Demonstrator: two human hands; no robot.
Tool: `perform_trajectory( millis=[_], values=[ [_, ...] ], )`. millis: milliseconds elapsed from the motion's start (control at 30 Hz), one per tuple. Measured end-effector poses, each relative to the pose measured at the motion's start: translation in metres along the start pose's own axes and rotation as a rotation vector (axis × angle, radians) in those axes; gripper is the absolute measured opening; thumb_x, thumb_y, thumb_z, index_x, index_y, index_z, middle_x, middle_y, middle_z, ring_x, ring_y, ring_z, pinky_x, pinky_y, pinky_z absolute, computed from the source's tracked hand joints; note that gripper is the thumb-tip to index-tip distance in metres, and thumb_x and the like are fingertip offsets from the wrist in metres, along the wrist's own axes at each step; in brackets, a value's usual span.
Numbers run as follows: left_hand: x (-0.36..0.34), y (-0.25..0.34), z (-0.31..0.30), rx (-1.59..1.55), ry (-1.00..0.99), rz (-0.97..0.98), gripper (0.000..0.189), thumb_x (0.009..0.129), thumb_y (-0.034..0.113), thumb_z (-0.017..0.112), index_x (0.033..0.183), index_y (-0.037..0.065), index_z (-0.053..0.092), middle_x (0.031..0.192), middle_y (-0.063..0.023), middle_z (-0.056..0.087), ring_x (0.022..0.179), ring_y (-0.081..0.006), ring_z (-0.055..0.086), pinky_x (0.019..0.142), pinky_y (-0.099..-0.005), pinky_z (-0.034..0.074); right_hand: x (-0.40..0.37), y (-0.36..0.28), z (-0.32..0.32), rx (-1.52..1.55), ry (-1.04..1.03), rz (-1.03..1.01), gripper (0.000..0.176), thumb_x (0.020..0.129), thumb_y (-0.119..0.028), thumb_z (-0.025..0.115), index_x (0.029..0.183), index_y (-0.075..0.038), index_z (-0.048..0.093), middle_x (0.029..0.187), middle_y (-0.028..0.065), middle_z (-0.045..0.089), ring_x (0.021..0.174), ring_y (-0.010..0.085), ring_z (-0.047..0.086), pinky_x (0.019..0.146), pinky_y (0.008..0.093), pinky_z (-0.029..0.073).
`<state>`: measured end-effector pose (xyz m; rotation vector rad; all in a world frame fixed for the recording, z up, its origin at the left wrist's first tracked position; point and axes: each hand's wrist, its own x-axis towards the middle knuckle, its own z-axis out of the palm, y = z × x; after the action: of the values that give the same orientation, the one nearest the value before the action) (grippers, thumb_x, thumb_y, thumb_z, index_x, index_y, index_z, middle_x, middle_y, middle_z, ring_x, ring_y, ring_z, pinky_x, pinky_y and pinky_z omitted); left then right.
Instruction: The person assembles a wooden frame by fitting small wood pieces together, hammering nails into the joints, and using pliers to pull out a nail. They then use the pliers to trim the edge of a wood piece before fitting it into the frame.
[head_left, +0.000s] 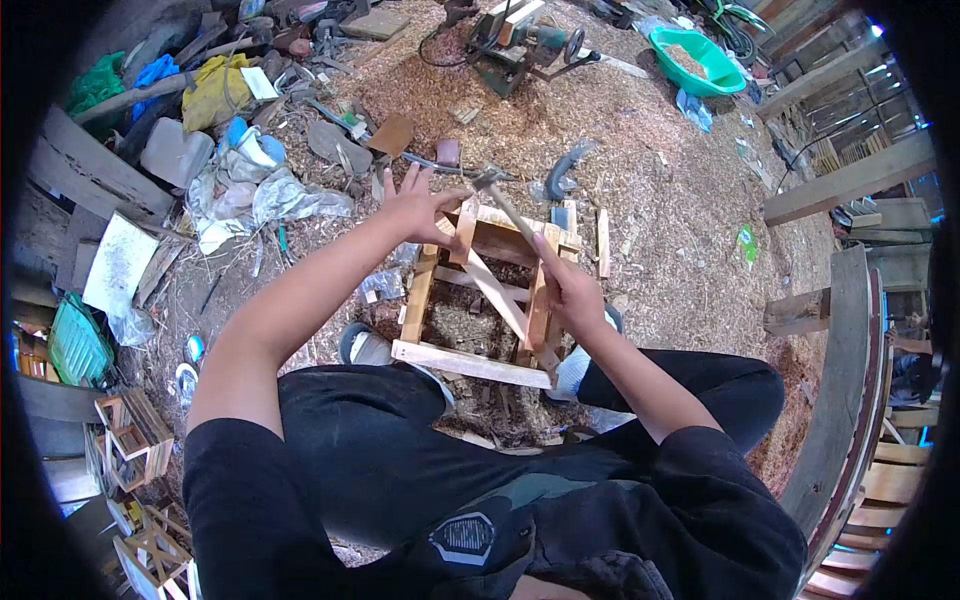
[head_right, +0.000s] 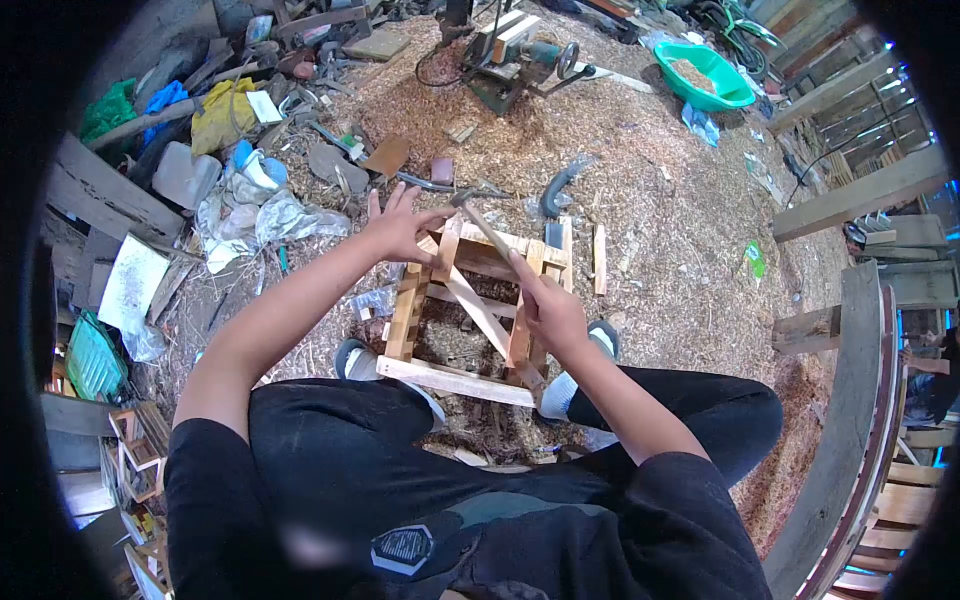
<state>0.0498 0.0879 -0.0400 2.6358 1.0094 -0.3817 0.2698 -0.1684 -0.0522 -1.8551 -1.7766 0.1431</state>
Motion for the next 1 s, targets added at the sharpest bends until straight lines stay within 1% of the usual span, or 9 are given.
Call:
perform_trajectory(
  millis=[133, 267, 367, 467, 567, 733, 833, 900, 1000],
  values=[
    [0.000, 0.003, -0.002, 0.021, -0.015, -0.017, 0.117, 0.056, 0.090, 0.079, 0.160, 0.052, 0.039, 0.175, -0.0255, 0.016, 0.163, -0.0458, 0.005, 0.123, -0.0741, -0.002, 0.002, 0.001, -0.006, -0.058, -0.191, 0.071, 0.080, 0.091, -0.007, 0.069, 0.162, -0.034, 0.043, 0.082, 0.0144, 0.066, 0.069, 0.0360, 0.068, 0.063, 0.0485, 0.054],
    [-0.001, 0.000, 0.001, 0.018, 0.016, -0.001, 0.117, 0.056, 0.090, 0.079, 0.159, 0.053, 0.039, 0.175, -0.0248, 0.017, 0.163, -0.0453, 0.005, 0.124, -0.0739, -0.002, 0.000, 0.005, -0.003, 0.023, -0.060, 0.038, 0.086, 0.087, -0.007, 0.072, 0.162, -0.036, 0.042, 0.083, 0.0143, 0.067, 0.072, 0.0360, 0.068, 0.065, 0.0484, 0.055],
    [0.000, 0.005, -0.003, 0.043, 0.004, -0.012, 0.116, 0.056, 0.090, 0.079, 0.159, 0.052, 0.040, 0.175, -0.0241, 0.018, 0.163, -0.0451, 0.005, 0.123, -0.0743, -0.001, 0.001, 0.004, -0.008, -0.109, -0.218, 0.046, 0.087, 0.087, -0.008, 0.073, 0.162, -0.037, 0.042, 0.084, 0.0140, 0.067, 0.073, 0.0356, 0.069, 0.066, 0.0483, 0.055],
    [-0.004, 0.006, -0.011, 0.025, -0.013, -0.006, 0.122, 0.051, 0.093, 0.078, 0.159, 0.045, 0.045, 0.175, -0.0224, 0.017, 0.164, -0.0439, 0.004, 0.123, -0.0749, -0.001, 0.001, 0.000, -0.003, -0.020, -0.050, 0.012, 0.068, 0.099, -0.015, 0.064, 0.160, -0.038, 0.045, 0.082, 0.0144, 0.067, 0.068, 0.0368, 0.068, 0.061, 0.0493, 0.055],
    [0.001, 0.000, 0.000, 0.020, 0.024, -0.007, 0.123, 0.051, 0.093, 0.078, 0.158, 0.043, 0.046, 0.175, -0.0223, 0.017, 0.164, -0.0437, 0.004, 0.123, -0.0751, -0.001, 0.004, -0.008, -0.007, -0.158, -0.196, 0.051, 0.066, 0.100, -0.016, 0.065, 0.160, -0.037, 0.045, 0.083, 0.0144, 0.067, 0.069, 0.0368, 0.068, 0.060, 0.0495, 0.054],
    [-0.003, 0.003, -0.005, 0.026, 0.022, 0.004, 0.118, 0.054, 0.089, 0.081, 0.158, 0.048, 0.044, 0.174, -0.0244, 0.019, 0.163, -0.0449, 0.006, 0.123, -0.0755, -0.001, 0.001, -0.009, -0.004, -0.021, -0.053, 0.037, 0.067, 0.102, -0.013, 0.062, 0.161, -0.038, 0.044, 0.085, 0.0169, 0.067, 0.073, 0.0386, 0.068, 0.065, 0.0510, 0.054],
    [-0.001, 0.002, -0.001, 0.029, 0.033, -0.006, 0.118, 0.054, 0.090, 0.080, 0.158, 0.048, 0.044, 0.174, -0.0247, 0.019, 0.163, -0.0449, 0.006, 0.123, -0.0756, -0.001, 0.002, -0.005, -0.002, -0.133, -0.177, 0.055, 0.066, 0.101, -0.015, 0.063, 0.160, -0.037, 0.045, 0.082, 0.0163, 0.066, 0.069, 0.0380, 0.068, 0.062, 0.0493, 0.054],
    [0.001, 0.000, -0.001, 0.046, 0.044, -0.008, 0.117, 0.053, 0.091, 0.080, 0.158, 0.050, 0.044, 0.174, -0.0246, 0.019, 0.163, -0.0449, 0.005, 0.123, -0.0755, -0.001, 0.006, -0.007, -0.004, -0.093, -0.154, 0.057, 0.063, 0.103, -0.017, 0.062, 0.160, -0.036, 0.046, 0.082, 0.0185, 0.067, 0.070, 0.0398, 0.068, 0.065, 0.0504, 0.054],
    [-0.002, 0.002, -0.001, 0.015, 0.033, 0.007, 0.117, 0.054, 0.091, 0.079, 0.157, 0.053, 0.042, 0.174, -0.0247, 0.019, 0.163, -0.0448, 0.005, 0.123, -0.0754, -0.001, 0.005, -0.022, -0.005, 0.131, -0.129, 0.373, 0.055, 0.105, -0.022, 0.060, 0.158, -0.034, 0.049, 0.085, 0.0253, 0.070, 0.074, 0.0431, 0.070, 0.070, 0.0493, 0.055]
  ],
)
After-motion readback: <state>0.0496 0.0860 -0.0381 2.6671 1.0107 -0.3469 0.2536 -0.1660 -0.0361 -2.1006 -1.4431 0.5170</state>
